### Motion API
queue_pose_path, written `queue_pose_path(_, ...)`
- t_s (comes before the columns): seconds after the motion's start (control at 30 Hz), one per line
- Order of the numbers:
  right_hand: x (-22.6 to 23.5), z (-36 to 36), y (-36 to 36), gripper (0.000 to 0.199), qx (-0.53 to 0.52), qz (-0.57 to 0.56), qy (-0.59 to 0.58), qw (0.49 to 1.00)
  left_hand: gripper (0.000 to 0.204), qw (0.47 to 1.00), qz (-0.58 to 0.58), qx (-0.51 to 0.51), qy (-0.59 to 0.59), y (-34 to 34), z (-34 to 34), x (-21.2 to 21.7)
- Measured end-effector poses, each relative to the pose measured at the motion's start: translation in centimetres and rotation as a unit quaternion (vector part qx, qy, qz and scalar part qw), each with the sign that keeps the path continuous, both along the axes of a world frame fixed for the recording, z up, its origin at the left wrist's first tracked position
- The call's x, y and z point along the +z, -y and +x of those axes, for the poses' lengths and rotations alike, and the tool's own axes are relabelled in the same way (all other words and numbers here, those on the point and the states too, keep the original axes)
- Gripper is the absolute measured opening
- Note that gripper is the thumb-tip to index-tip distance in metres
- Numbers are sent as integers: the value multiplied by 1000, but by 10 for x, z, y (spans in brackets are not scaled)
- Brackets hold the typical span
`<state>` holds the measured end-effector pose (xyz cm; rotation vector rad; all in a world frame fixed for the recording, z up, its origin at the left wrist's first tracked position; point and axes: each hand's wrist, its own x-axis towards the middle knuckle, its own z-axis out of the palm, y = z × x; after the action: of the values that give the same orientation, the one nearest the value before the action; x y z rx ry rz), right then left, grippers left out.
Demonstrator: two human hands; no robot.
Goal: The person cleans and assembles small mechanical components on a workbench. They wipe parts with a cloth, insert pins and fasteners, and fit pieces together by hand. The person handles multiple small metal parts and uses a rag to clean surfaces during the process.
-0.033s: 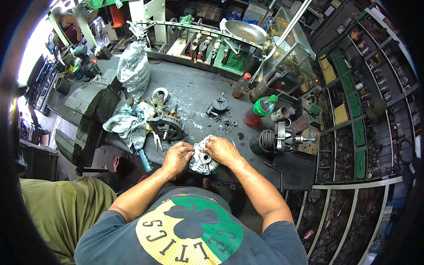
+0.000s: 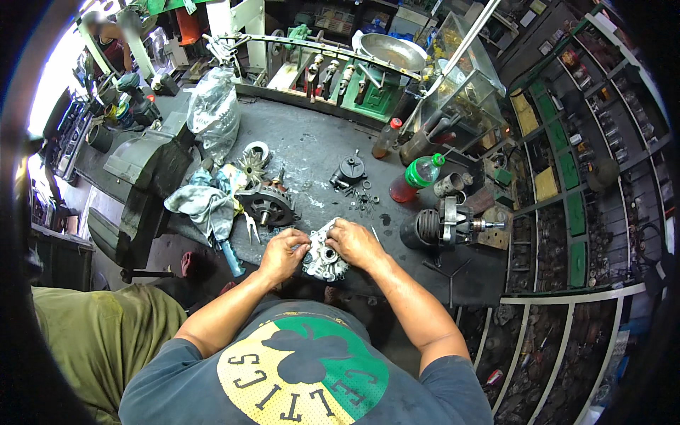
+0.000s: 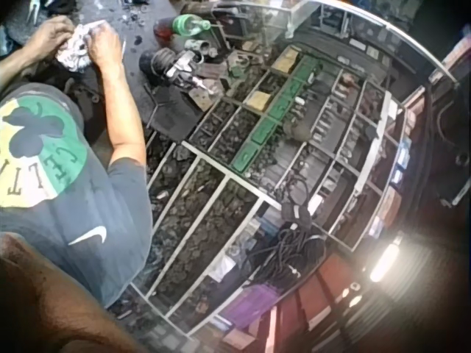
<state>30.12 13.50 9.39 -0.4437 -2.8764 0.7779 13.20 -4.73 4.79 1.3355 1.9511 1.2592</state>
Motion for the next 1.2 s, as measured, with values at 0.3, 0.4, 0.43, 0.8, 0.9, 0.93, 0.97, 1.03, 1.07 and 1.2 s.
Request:
queue_pose_path(0.3, -12, 7, 6, 10, -62, -22, -31, 997, 14, 1000, -7, -4, -1, -5, -3, -2)
queue_pose_path(0.4, -16, 8, -16, 14, -109, 4, -8, 994, 12, 1000, -12, 2, -15, -4, -2, 3)
queue_pose_path(0.43, -28, 8, -30, 17, -149, 7, -28, 988, 12, 1000, -7, 6, -9, -4, -1, 2)
queue_pose_path(0.8, -108, -13, -90, 28, -179, 96, 98, 974, 15, 999, -40, 11, -7, -3, 0, 6)
queue_pose_path(0.9, -104, -4, -79, 17, -180, 27, -53, 982, 14, 1000, -24, 8, -18, -5, 1, 5)
queue_pose_path(0.93, -88, 0, -71, 15, -177, -7, -112, 978, 14, 999, -23, 4, -22, -6, 1, 5)
queue_pose_path(0.97, -56, 2, -56, 14, -177, -42, -103, 978, 14, 999, -21, 6, -24, -4, 0, 5)
queue_pose_path(1.03, -10, 16, -28, 13, -120, -77, -78, 987, 14, 1000, -16, 16, -13, 1, 0, 3)
queue_pose_path(1.07, -1, 24, -20, 13, -99, -93, -68, 988, 14, 1000, -22, 14, -5, 0, 0, 3)
queue_pose_path(1.2, 1, 34, 1, 14, -84, -70, 21, 994, 15, 1000, -28, 4, 3, -2, -1, 1)
